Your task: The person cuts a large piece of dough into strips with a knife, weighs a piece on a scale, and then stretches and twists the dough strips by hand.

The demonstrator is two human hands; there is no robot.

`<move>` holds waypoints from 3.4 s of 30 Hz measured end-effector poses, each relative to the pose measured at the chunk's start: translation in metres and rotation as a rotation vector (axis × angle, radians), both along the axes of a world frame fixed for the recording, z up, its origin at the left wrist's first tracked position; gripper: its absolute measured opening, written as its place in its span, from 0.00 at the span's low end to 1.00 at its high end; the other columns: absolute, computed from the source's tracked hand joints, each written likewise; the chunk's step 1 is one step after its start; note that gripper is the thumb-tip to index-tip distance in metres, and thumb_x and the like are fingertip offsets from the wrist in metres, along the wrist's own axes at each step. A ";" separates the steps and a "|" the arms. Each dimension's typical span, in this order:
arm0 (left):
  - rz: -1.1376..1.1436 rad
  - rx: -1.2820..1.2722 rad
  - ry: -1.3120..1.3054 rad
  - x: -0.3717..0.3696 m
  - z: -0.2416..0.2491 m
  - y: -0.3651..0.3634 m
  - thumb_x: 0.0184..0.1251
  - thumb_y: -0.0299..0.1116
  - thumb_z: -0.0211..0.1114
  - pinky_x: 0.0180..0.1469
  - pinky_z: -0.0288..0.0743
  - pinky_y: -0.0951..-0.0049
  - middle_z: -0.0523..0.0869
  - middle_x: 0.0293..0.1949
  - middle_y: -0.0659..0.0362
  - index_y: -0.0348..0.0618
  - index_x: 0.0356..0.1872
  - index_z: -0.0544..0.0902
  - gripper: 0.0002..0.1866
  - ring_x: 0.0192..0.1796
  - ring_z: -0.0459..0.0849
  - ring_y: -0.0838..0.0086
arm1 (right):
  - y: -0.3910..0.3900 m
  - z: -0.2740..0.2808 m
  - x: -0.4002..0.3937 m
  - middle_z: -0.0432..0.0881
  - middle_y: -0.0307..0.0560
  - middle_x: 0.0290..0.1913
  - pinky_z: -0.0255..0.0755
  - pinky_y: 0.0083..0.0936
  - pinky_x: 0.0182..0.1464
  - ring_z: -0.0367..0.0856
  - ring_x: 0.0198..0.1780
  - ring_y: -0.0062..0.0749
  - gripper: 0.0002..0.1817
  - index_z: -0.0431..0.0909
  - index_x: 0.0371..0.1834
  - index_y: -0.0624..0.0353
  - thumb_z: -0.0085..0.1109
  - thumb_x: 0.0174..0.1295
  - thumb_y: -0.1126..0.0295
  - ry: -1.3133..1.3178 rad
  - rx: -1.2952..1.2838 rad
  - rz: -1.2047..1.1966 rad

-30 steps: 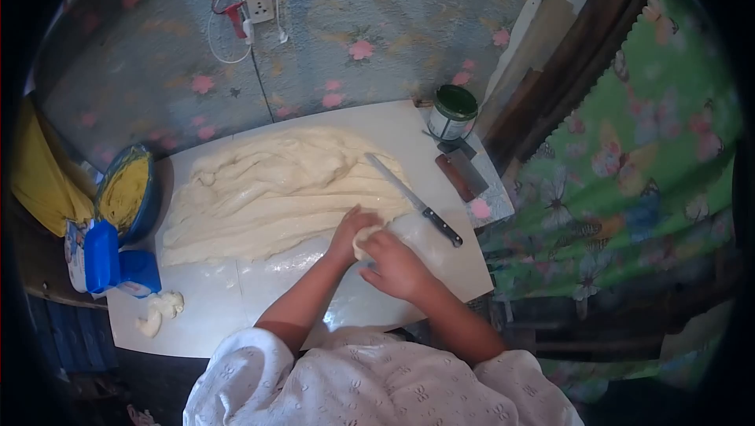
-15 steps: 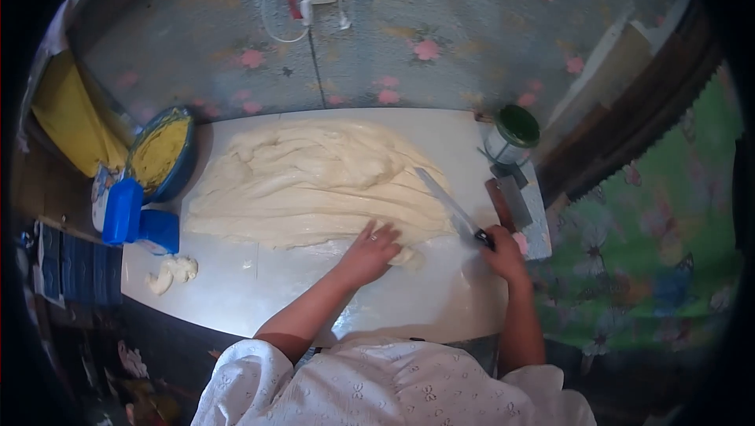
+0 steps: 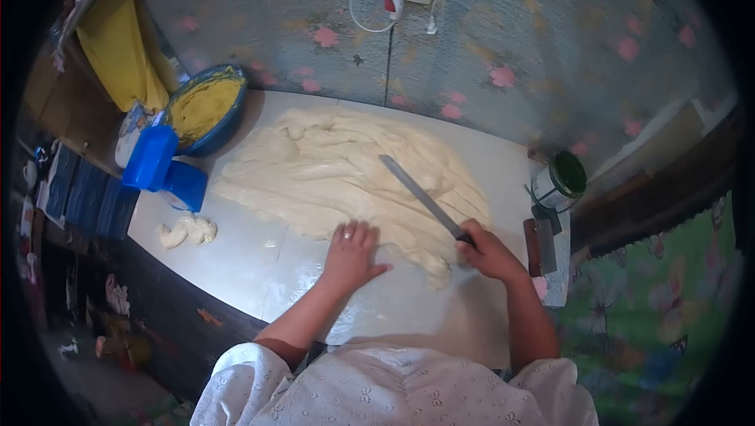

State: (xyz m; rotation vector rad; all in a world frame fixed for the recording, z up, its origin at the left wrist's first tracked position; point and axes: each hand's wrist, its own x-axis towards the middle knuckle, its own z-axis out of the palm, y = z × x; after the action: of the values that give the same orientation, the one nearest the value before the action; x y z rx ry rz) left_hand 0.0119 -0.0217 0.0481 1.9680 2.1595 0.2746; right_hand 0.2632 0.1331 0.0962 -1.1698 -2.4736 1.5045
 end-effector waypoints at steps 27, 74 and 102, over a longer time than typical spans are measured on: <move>0.821 0.015 0.118 -0.217 -0.003 -0.054 0.61 0.51 0.58 0.55 0.64 0.58 0.78 0.53 0.53 0.41 0.51 0.77 0.25 0.58 0.74 0.60 | -0.044 0.007 -0.345 0.81 0.52 0.45 0.75 0.39 0.46 0.81 0.46 0.43 0.32 0.58 0.70 0.34 0.35 0.63 0.76 -0.192 0.618 0.616; 0.788 0.397 -0.212 -0.224 -0.024 -0.047 0.46 0.55 0.72 0.63 0.56 0.53 0.70 0.61 0.49 0.40 0.61 0.67 0.43 0.61 0.70 0.56 | -0.013 0.017 -0.108 0.80 0.57 0.41 0.71 0.37 0.48 0.79 0.44 0.48 0.31 0.60 0.69 0.30 0.43 0.62 0.73 -0.141 0.426 0.384; 0.617 -0.037 0.015 -0.273 -0.004 -0.057 0.41 0.63 0.70 0.62 0.58 0.47 0.75 0.57 0.49 0.38 0.47 0.78 0.40 0.62 0.68 0.52 | -0.061 0.018 -0.076 0.77 0.55 0.54 0.69 0.33 0.55 0.78 0.50 0.48 0.28 0.59 0.70 0.32 0.45 0.66 0.71 -0.117 0.265 -0.005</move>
State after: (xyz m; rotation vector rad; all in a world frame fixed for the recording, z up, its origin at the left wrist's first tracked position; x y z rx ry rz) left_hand -0.2609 -0.0782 0.0438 1.2346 2.7029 0.3048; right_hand 0.1868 0.0725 0.1137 -1.2444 -2.6377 1.0913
